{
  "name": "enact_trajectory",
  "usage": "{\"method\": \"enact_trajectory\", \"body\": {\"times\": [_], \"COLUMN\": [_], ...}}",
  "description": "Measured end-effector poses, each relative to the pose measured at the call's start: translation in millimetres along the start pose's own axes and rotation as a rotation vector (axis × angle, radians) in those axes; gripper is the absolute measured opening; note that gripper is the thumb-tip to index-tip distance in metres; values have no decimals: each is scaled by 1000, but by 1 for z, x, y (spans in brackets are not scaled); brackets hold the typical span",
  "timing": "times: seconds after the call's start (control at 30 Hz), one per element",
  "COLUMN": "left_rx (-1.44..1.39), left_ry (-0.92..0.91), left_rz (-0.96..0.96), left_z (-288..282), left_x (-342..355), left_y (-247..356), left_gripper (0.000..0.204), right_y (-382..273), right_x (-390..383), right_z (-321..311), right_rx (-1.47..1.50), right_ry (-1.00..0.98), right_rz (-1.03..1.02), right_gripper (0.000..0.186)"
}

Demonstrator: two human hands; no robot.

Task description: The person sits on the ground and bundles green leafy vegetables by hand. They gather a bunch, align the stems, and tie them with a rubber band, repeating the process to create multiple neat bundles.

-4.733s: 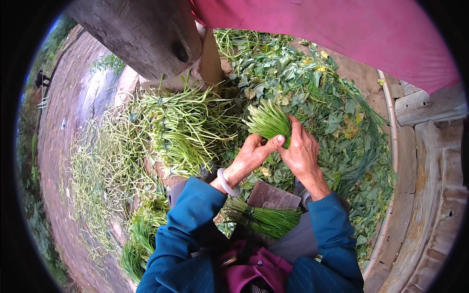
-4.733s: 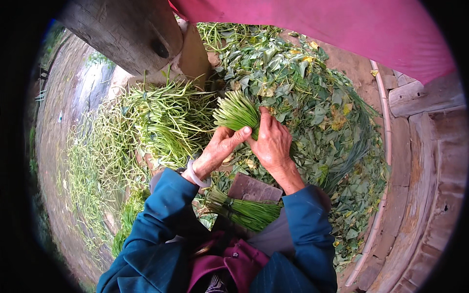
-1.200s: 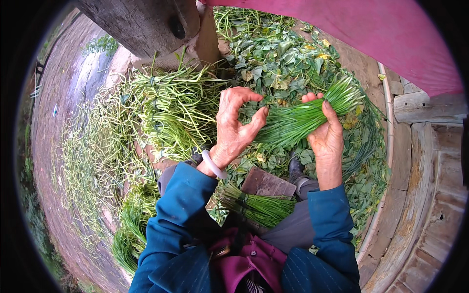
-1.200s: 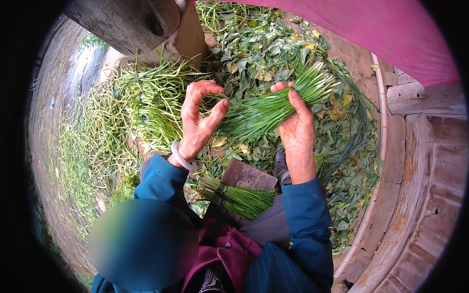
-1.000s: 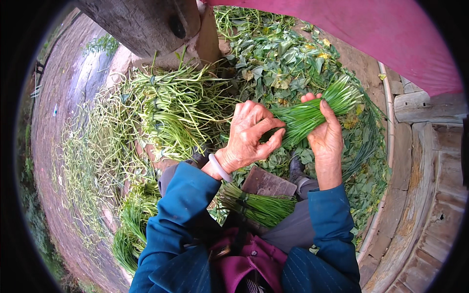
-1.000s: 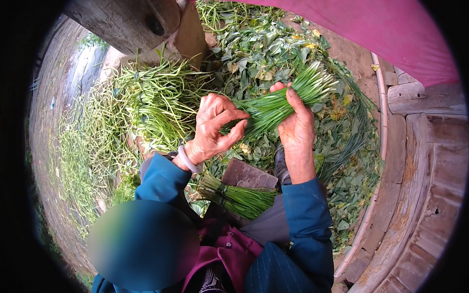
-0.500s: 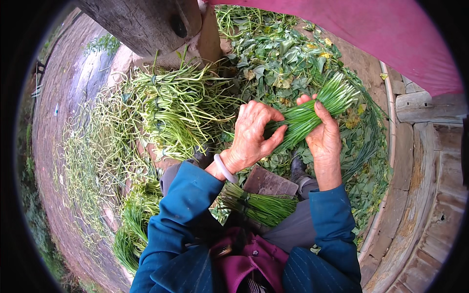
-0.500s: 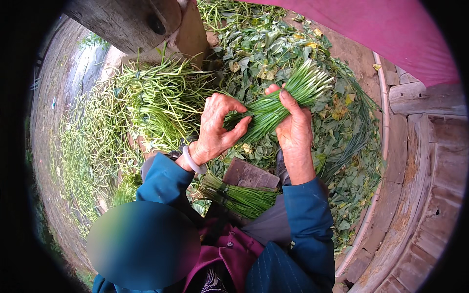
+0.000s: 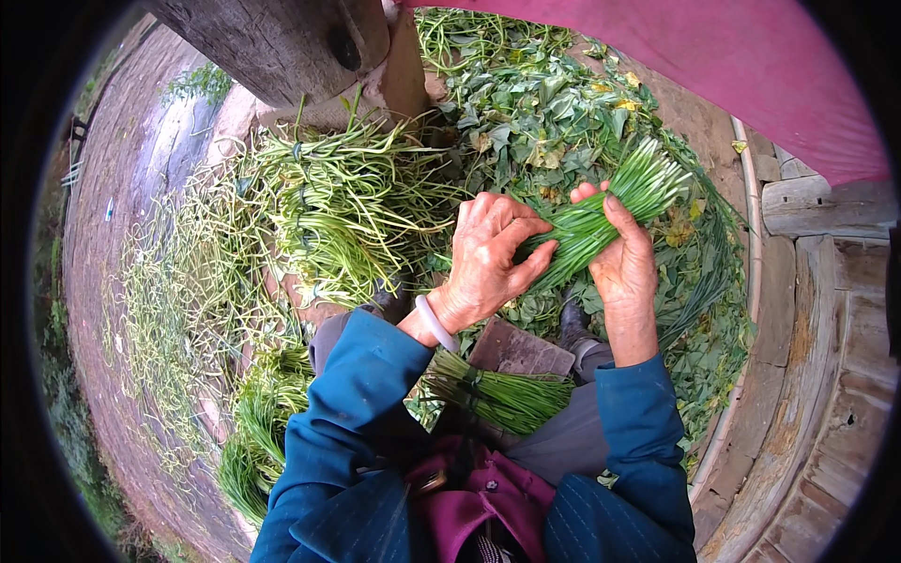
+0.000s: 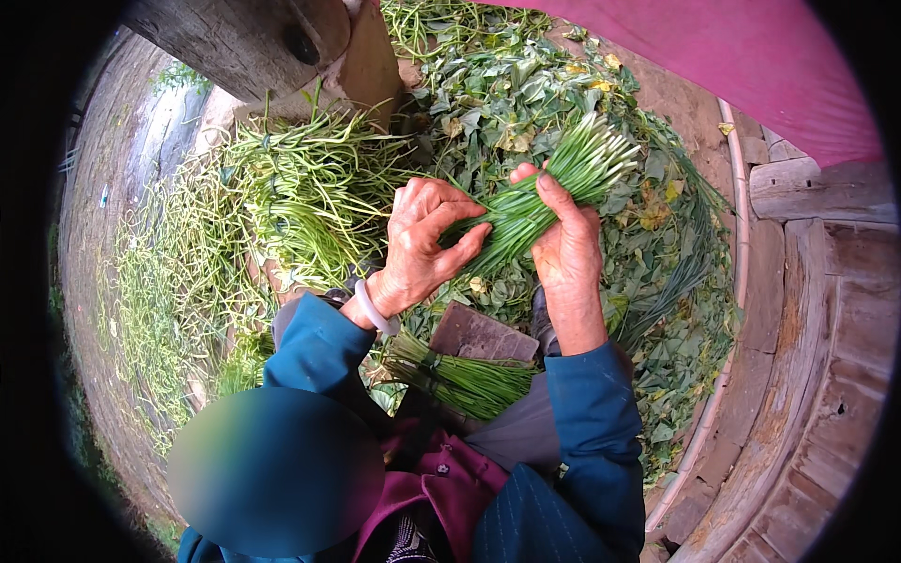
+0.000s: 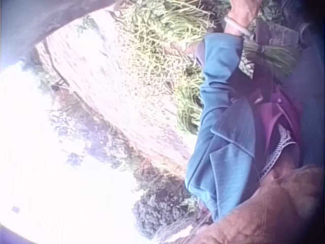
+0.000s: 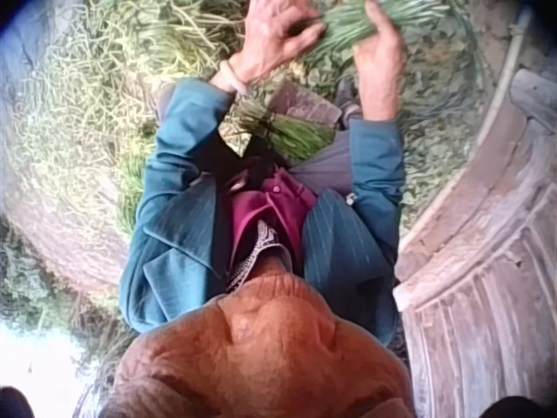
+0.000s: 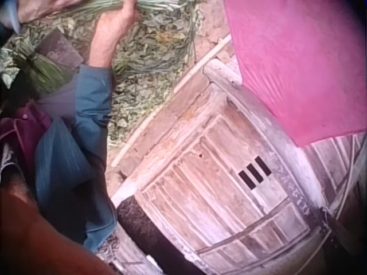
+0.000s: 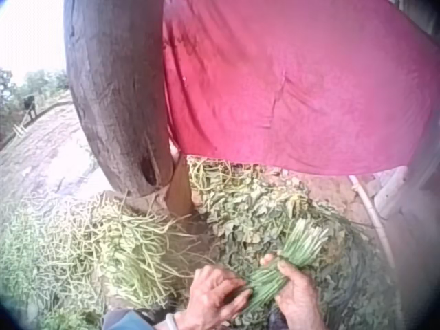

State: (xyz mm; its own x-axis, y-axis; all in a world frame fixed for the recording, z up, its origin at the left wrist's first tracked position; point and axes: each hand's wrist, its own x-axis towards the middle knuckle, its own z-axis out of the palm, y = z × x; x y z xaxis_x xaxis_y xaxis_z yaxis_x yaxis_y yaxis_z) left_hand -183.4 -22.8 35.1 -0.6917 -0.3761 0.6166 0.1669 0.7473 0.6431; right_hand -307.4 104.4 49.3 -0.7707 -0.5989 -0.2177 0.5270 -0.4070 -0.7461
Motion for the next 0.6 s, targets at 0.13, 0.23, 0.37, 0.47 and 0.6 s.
{"method": "enact_trajectory", "body": {"times": [0.13,0.23,0.37,0.47,0.6], "left_rx": [41,66,6,-44,-105], "left_ry": [6,15,13,17,37], "left_rz": [40,49,-63,-80,-96], "left_z": [1,1,-1,-1,-4], "left_x": [0,1,1,0,1], "left_y": [0,0,3,-1,-7], "left_gripper": [21,17,12,11,9], "right_y": [2,2,2,3,3], "right_x": [1,0,-1,0,0], "right_z": [-2,-1,0,0,-1], "right_rx": [-29,-49,-55,-60,-54], "right_ry": [-14,-11,-18,-17,3], "right_rz": [-3,2,7,9,0], "right_gripper": [28,28,28,28,28]}}
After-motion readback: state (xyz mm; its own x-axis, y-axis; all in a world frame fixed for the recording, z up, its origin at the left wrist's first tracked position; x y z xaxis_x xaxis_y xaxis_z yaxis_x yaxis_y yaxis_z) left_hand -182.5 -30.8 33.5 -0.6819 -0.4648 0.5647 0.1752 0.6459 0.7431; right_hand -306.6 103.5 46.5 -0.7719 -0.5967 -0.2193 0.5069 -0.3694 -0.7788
